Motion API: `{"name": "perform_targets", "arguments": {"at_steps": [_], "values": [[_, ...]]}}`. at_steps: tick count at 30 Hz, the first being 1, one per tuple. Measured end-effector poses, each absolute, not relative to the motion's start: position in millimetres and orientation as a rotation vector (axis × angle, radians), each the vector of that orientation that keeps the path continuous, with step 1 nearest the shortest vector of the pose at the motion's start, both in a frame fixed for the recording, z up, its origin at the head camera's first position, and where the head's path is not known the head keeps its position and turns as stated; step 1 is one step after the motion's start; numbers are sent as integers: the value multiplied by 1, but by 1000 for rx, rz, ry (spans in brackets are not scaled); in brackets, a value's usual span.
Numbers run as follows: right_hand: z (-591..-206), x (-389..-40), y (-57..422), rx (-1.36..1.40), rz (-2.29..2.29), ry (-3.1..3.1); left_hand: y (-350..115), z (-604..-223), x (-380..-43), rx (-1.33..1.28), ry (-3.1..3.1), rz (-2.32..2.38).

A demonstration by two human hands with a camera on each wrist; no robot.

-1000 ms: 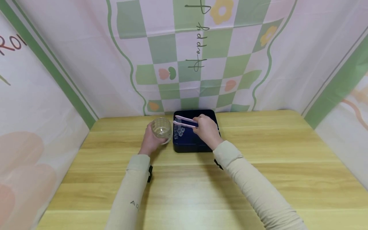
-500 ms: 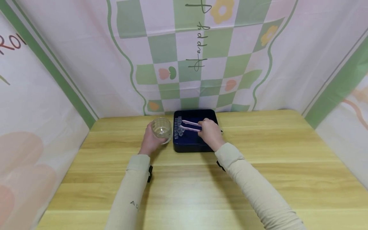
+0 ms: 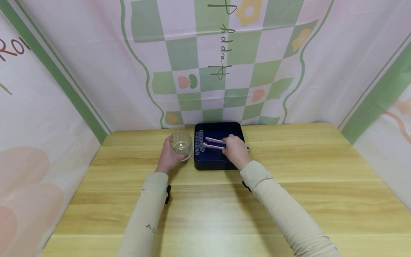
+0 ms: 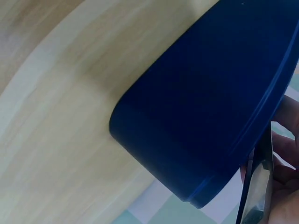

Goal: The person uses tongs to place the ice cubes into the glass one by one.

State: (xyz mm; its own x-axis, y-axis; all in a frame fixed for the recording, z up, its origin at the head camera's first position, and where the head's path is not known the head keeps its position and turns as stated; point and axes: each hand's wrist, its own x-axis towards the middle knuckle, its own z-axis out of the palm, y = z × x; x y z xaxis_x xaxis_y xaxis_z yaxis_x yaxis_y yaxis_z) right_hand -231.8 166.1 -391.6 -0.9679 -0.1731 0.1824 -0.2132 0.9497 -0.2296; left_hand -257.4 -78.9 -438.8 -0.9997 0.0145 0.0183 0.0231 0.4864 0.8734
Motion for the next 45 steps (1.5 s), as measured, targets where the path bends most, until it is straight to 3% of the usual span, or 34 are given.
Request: {"name": "perform_targets", "arguments": {"at_steps": [45], "values": [[-399, -238, 169, 284, 336, -2989, -79, -439, -257, -57, -2694, -1585]]}}
